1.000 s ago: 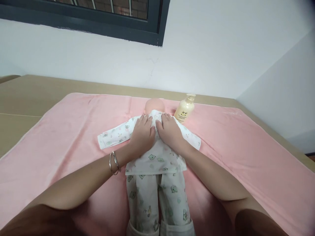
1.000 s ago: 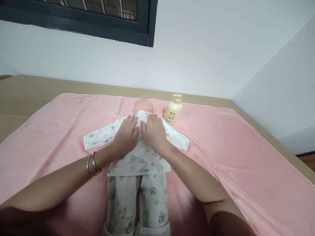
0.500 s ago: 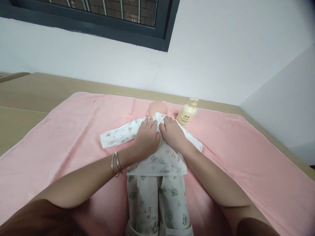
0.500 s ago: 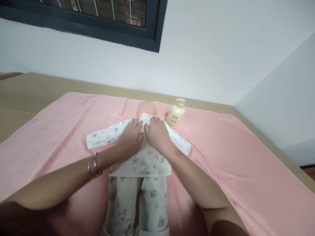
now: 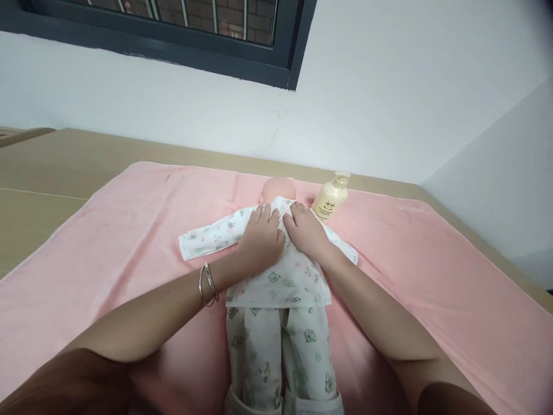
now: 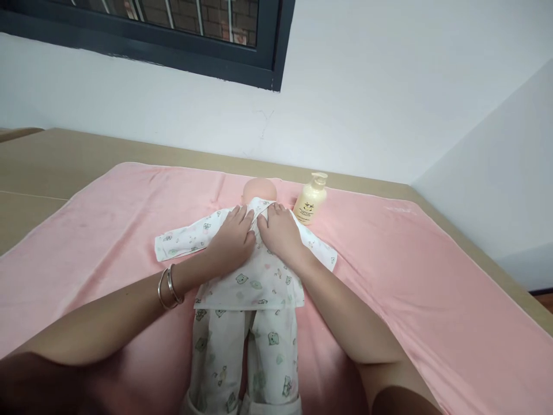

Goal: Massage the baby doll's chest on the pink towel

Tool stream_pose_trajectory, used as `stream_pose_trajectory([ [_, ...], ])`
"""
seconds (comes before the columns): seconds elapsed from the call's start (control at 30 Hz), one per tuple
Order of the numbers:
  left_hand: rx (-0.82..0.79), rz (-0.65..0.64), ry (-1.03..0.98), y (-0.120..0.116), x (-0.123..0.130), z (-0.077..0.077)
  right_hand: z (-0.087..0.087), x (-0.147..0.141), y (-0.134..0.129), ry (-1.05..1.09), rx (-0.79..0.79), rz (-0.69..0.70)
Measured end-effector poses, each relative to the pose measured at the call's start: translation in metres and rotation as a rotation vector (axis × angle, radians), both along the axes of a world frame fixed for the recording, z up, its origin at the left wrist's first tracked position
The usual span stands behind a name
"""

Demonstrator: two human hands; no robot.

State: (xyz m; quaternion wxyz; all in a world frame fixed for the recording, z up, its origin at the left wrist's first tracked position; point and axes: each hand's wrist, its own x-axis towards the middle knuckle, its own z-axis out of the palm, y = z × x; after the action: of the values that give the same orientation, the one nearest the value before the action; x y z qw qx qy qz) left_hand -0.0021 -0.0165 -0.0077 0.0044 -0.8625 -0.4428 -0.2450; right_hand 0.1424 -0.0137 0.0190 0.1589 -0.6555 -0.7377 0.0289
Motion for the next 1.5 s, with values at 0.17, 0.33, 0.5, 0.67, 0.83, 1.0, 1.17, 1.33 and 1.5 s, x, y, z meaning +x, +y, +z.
stream_pose_trajectory([
  [0.17,-0.147,0.022,-0.066,0.022,-0.008,0.004,-0.001,-0.022,-0.031,-0.088,-0.004,0.026],
  [0.33,-0.136,0.095,-0.183,0.02,-0.005,-0.006,-0.005,-0.016,-0.025,0.021,-0.043,0.055],
  [0.5,-0.129,0.097,-0.201,0.018,-0.004,-0.006,-0.015,-0.006,-0.003,0.057,0.053,0.024],
  [0.67,-0.107,0.113,-0.141,0.012,-0.002,-0.003,-0.014,-0.002,-0.001,0.051,0.06,0.059],
  [0.83,-0.133,0.108,-0.085,0.0,0.002,-0.002,-0.005,0.002,0.0,0.031,0.005,0.085],
  [1.0,-0.274,0.063,-0.091,0.02,-0.008,0.007,0.002,-0.016,-0.024,-0.082,-0.074,0.027],
  [1.17,-0.344,0.106,-0.095,0.03,-0.011,0.013,0.009,-0.019,-0.035,-0.056,-0.126,0.064],
  [1.33,-0.186,0.086,-0.021,-0.003,0.002,0.005,0.006,0.001,-0.007,-0.018,-0.149,0.024],
  [1.5,-0.159,-0.007,-0.061,0.003,-0.002,0.003,0.002,-0.007,-0.018,-0.095,-0.089,0.021],
])
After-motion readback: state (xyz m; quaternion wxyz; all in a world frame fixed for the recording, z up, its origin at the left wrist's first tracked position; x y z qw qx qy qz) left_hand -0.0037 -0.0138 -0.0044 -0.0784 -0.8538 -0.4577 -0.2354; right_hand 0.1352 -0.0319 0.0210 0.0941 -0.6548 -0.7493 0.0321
